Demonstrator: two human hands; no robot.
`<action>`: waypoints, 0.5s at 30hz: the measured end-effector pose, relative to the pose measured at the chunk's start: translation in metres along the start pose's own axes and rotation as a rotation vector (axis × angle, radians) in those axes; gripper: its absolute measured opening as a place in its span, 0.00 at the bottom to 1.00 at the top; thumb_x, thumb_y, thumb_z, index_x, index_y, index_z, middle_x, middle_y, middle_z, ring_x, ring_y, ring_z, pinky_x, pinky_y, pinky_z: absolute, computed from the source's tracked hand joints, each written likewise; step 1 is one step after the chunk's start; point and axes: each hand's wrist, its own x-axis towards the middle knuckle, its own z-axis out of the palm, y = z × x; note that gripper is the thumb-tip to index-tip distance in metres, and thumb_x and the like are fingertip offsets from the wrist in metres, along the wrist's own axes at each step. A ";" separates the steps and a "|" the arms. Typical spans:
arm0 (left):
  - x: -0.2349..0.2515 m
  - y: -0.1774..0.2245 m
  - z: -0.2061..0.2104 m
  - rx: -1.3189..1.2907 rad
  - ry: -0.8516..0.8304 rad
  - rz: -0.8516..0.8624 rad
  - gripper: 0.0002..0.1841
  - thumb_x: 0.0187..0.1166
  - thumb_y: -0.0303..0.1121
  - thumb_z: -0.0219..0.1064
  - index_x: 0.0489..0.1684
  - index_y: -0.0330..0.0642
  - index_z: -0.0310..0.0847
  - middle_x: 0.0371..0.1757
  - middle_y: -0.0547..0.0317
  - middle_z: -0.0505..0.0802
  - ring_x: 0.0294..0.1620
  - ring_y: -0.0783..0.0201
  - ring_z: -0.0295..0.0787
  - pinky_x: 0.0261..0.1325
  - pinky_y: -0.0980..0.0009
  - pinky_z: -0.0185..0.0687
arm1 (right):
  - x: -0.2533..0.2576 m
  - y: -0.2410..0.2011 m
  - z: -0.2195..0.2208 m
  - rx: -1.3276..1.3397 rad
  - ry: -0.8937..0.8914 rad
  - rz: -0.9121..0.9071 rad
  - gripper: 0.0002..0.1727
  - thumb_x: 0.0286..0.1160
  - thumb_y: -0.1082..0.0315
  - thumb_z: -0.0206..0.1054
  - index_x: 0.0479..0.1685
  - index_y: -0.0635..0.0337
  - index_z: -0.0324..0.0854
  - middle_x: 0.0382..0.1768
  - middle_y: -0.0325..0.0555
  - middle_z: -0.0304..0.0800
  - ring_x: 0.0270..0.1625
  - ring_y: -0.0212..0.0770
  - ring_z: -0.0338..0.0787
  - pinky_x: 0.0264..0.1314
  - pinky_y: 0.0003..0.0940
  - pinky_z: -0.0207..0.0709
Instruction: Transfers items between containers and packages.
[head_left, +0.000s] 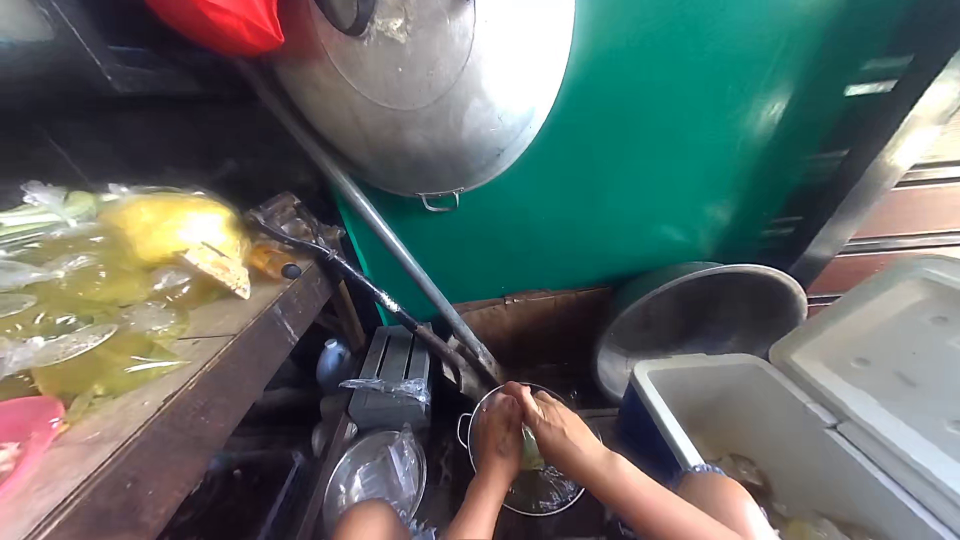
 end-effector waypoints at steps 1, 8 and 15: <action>-0.005 0.000 0.002 0.079 -0.082 -0.074 0.23 0.91 0.38 0.47 0.69 0.39 0.86 0.71 0.46 0.88 0.79 0.47 0.77 0.86 0.47 0.62 | -0.005 0.005 0.013 0.015 -0.009 -0.003 0.29 0.89 0.76 0.48 0.90 0.58 0.59 0.64 0.63 0.88 0.71 0.64 0.85 0.74 0.57 0.76; -0.056 -0.035 0.049 0.300 -0.348 -0.428 0.22 0.90 0.42 0.53 0.70 0.40 0.84 0.74 0.43 0.84 0.78 0.44 0.77 0.79 0.44 0.70 | -0.034 0.029 0.105 0.094 -0.177 0.052 0.29 0.92 0.70 0.47 0.92 0.54 0.57 0.62 0.69 0.87 0.66 0.69 0.88 0.69 0.63 0.79; -0.071 -0.062 0.074 0.398 -0.279 -0.456 0.21 0.91 0.42 0.52 0.72 0.46 0.85 0.69 0.41 0.88 0.74 0.41 0.80 0.75 0.44 0.74 | -0.041 0.050 0.169 0.141 0.056 0.032 0.28 0.90 0.68 0.54 0.88 0.55 0.66 0.48 0.63 0.94 0.53 0.64 0.95 0.59 0.59 0.86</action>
